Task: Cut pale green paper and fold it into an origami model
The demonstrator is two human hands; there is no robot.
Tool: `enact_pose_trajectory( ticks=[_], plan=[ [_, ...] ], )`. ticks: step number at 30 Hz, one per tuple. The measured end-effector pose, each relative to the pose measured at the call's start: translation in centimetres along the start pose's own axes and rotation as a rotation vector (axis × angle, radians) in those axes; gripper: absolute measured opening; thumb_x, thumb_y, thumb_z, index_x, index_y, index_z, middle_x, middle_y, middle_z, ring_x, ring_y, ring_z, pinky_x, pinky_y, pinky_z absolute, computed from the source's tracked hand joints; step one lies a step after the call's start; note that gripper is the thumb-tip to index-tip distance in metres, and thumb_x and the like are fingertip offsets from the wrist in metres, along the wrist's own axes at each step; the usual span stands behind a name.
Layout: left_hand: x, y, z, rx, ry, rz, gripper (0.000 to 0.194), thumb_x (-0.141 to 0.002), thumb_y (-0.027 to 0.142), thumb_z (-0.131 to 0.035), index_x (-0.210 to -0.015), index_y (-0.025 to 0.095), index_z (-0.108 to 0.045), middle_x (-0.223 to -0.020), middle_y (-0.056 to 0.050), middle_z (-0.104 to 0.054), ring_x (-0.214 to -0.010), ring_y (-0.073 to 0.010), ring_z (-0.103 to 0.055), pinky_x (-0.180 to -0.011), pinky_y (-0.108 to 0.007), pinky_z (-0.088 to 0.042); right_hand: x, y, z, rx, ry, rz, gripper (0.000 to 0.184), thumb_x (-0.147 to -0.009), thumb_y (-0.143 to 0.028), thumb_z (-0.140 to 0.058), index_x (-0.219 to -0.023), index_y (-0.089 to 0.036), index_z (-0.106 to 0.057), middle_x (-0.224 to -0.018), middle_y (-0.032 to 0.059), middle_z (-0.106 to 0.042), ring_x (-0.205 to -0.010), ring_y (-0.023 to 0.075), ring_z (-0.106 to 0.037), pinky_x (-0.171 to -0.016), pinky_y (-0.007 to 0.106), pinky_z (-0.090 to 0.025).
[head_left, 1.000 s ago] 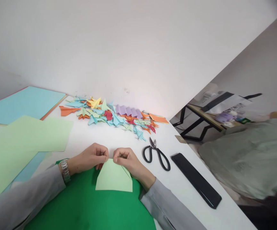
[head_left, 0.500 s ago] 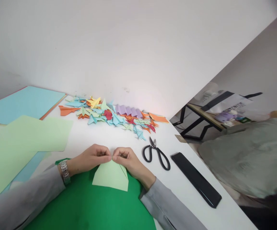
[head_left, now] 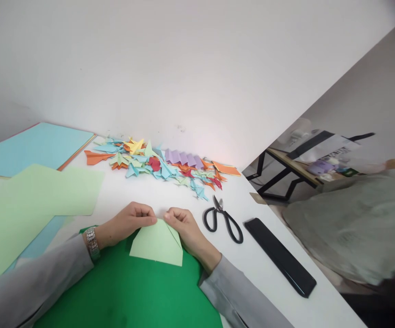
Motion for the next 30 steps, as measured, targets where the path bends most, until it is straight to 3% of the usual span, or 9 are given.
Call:
enact_pose_trajectory(
  ticks=[6, 9, 13, 18, 25, 30],
  plan=[
    [0.1, -0.7, 1.7, 0.289, 0.253, 0.069, 0.027, -0.071, 0.040, -0.065, -0.071, 0.016, -0.055, -0.057, 0.007, -0.046, -0.049, -0.0069, -0.040, -0.046, -0.018, -0.030, 0.0, -0.2, 0.6, -0.207, 0.061, 0.041, 0.037, -0.065, -0.051, -0.071, -0.068, -0.016, -0.060, -0.056, -0.0032, -0.050, -0.050, 0.0093, -0.043, -0.046, 0.021, -0.032],
    [0.2, -0.5, 2.0, 0.387, 0.312, 0.037, 0.025, -0.069, 0.036, -0.068, -0.074, 0.017, -0.053, -0.059, 0.006, -0.050, -0.051, -0.0080, -0.046, -0.048, -0.019, -0.037, -0.2, -0.1, 0.6, -0.240, 0.059, 0.059, 0.033, -0.063, -0.046, -0.074, -0.079, -0.018, -0.065, -0.065, -0.0009, -0.059, -0.056, 0.0128, -0.052, -0.052, 0.023, -0.042],
    [0.2, -0.1, 2.1, 0.449, 0.321, -0.016, 0.023, -0.068, 0.029, -0.070, -0.072, 0.016, -0.051, -0.065, 0.003, -0.057, -0.061, -0.0110, -0.055, -0.059, -0.023, -0.048, -0.4, 0.3, 0.6, -0.181, 0.084, 0.063, 0.029, -0.064, -0.033, -0.076, -0.088, -0.018, -0.068, -0.076, 0.0018, -0.067, -0.066, 0.0163, -0.060, -0.063, 0.028, -0.049],
    [-0.1, 0.1, 1.5, 0.381, 0.237, -0.038, 0.018, -0.071, 0.026, -0.065, -0.071, 0.016, -0.050, -0.061, 0.003, -0.058, -0.054, -0.0113, -0.056, -0.054, -0.026, -0.049, -0.5, 0.3, 0.8, -0.256, 0.115, 0.075, 0.021, -0.070, -0.029, -0.072, -0.088, -0.018, -0.070, -0.080, 0.0027, -0.071, -0.069, 0.0168, -0.063, -0.070, 0.031, -0.049],
    [-0.1, -0.1, 1.5, 0.343, 0.212, -0.050, 0.010, -0.077, 0.025, -0.058, -0.078, 0.016, -0.052, -0.059, 0.005, -0.054, -0.046, -0.0084, -0.052, -0.044, -0.021, -0.045, -0.3, 0.1, 0.7, -0.272, 0.115, 0.056, 0.022, -0.069, -0.030, -0.073, -0.088, -0.019, -0.071, -0.083, 0.0037, -0.072, -0.072, 0.0185, -0.065, -0.068, 0.032, -0.050],
    [0.0, -0.4, 1.6, 0.319, 0.226, -0.022, 0.011, -0.078, 0.027, -0.056, -0.077, 0.017, -0.050, -0.052, 0.006, -0.050, -0.039, -0.0078, -0.047, -0.036, -0.018, -0.040, -0.4, 0.4, 0.9, -0.256, 0.136, 0.050, 0.022, -0.068, -0.031, -0.074, -0.087, -0.019, -0.071, -0.076, 0.0024, -0.071, -0.062, 0.0159, -0.063, -0.059, 0.028, -0.049]
  ],
)
Point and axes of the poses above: each hand's wrist, its own x-axis away from the middle knuckle, its own z-axis out of the back of the hand, y = z × x, the point moved 9 cm from there along -x, towards the middle knuckle
